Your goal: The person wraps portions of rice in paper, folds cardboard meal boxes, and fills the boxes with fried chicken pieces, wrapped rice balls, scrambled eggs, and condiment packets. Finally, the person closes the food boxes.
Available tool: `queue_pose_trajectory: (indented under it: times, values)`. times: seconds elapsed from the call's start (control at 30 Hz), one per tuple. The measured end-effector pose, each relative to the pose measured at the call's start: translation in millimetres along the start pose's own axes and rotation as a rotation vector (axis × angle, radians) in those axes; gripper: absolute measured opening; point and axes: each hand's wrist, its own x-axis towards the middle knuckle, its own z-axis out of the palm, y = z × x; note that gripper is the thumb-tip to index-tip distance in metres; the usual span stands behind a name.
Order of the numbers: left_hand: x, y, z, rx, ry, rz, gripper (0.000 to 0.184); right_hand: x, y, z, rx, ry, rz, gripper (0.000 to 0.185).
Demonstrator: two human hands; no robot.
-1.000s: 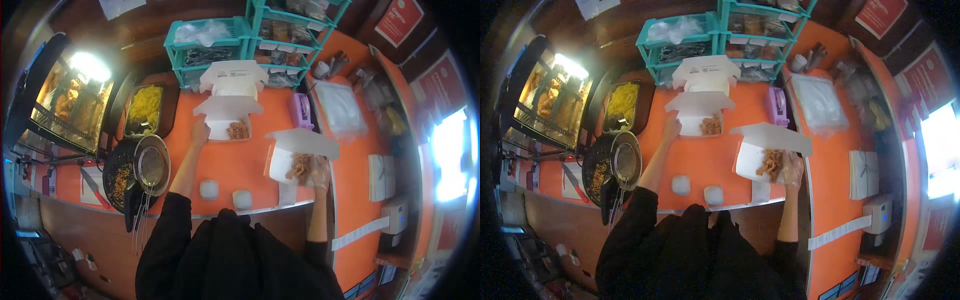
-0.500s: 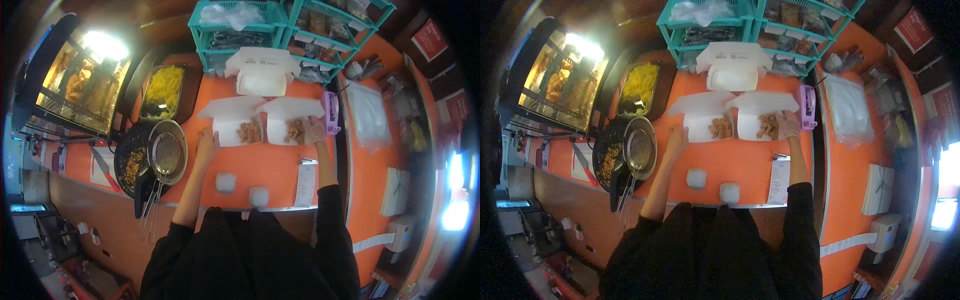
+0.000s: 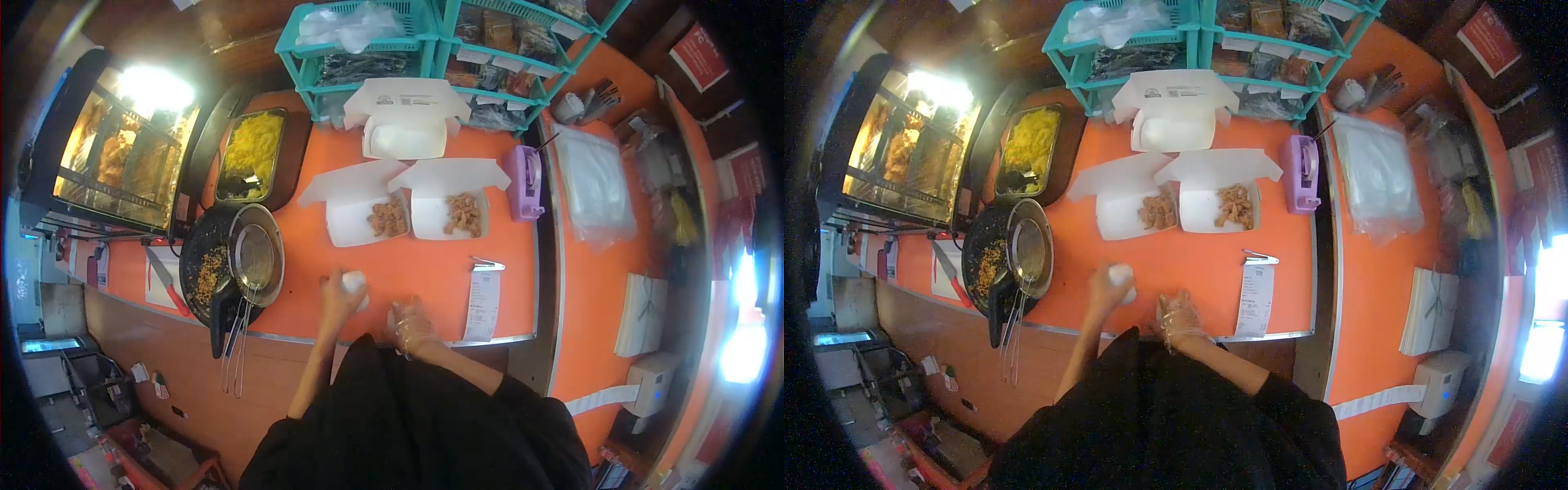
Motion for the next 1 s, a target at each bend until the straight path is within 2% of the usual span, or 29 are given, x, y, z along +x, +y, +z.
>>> queue_pose_trajectory:
  times: [0.07,0.13,0.17,0.2,0.23,0.27,0.3,0.33,0.4,0.5,0.57,0.63,0.7,0.73,0.77,0.8,0.83,0.9,0.97,1.0]
  values:
    - [26.3,23.8,-10.9,0.041,0.082,0.144,0.059,8.0,6.9,8.8,0.089,0.027,0.069,0.065]
    - [49.8,74.3,-19.5,0.004,0.245,0.345,0.061,7.8,16.5,4.6,-0.163,0.106,-0.105,0.058]
    - [67.5,89.0,-15.7,0.003,0.249,0.333,0.061,21.4,30.4,9.5,-0.165,0.110,-0.107,0.058]
    - [82.7,100.2,-13.8,0.002,0.254,0.320,0.062,45.5,53.2,20.1,-0.081,0.071,-0.196,0.055]
    - [101.0,96.2,-7.9,-0.002,0.259,0.322,0.062,47.4,62.5,9.7,-0.042,0.054,-0.243,0.054]
    - [124.8,81.7,4.3,0.131,0.264,0.367,0.064,48.6,71.0,-1.7,-0.004,0.034,-0.289,0.052]
    - [140.2,70.7,13.3,0.267,0.265,0.413,0.065,30.4,59.9,-44.6,0.299,0.046,-0.308,0.050]
    - [146.2,68.4,18.0,0.266,0.265,0.422,0.065,21.4,53.0,-80.6,0.604,0.060,-0.322,0.048]
    - [146.7,62.8,27.7,0.416,0.185,0.104,0.066,25.9,57.0,-115.3,0.884,0.286,-0.456,0.044]
    - [137.0,62.0,33.3,0.375,0.231,0.051,0.069,59.7,55.8,-177.3,0.704,0.340,-0.361,0.047]
    - [124.8,54.5,32.4,0.267,0.224,0.073,0.070,85.2,53.1,-192.6,-0.058,0.474,-0.217,0.051]
    - [120.0,42.4,26.3,0.157,0.235,0.095,0.070,104.1,51.4,-186.2,-0.096,0.474,-0.225,0.052]
    - [121.2,24.8,23.4,-0.091,0.226,0.259,0.072,127.1,51.0,-167.5,-0.135,0.470,-0.232,0.053]
    - [122.6,17.6,23.1,-0.089,0.240,0.246,0.072,140.6,54.5,-149.7,-0.200,0.565,-0.156,0.054]
    - [122.6,10.3,24.0,-0.116,0.168,0.279,0.072,151.3,59.7,-131.4,-0.264,0.658,-0.077,0.056]
    - [122.2,4.4,25.7,-0.146,0.097,0.312,0.072,159.0,66.3,-114.6,-0.269,0.647,-0.090,0.056]
    - [124.0,-0.6,28.2,-0.144,0.109,0.303,0.072,160.6,68.6,-102.7,-0.449,0.831,-0.085,0.057]
    - [128.4,-4.0,30.7,0.028,0.117,0.322,0.074,163.8,68.8,-94.8,-0.623,1.021,-0.094,0.058]
    - [116.4,18.7,21.0,0.033,0.088,0.295,0.075,145.6,53.7,-106.3,-0.377,0.832,-0.026,0.061]
    - [114.4,24.9,18.9,0.033,0.072,0.284,0.076,152.0,58.6,-99.9,-0.374,0.838,-0.036,0.061]
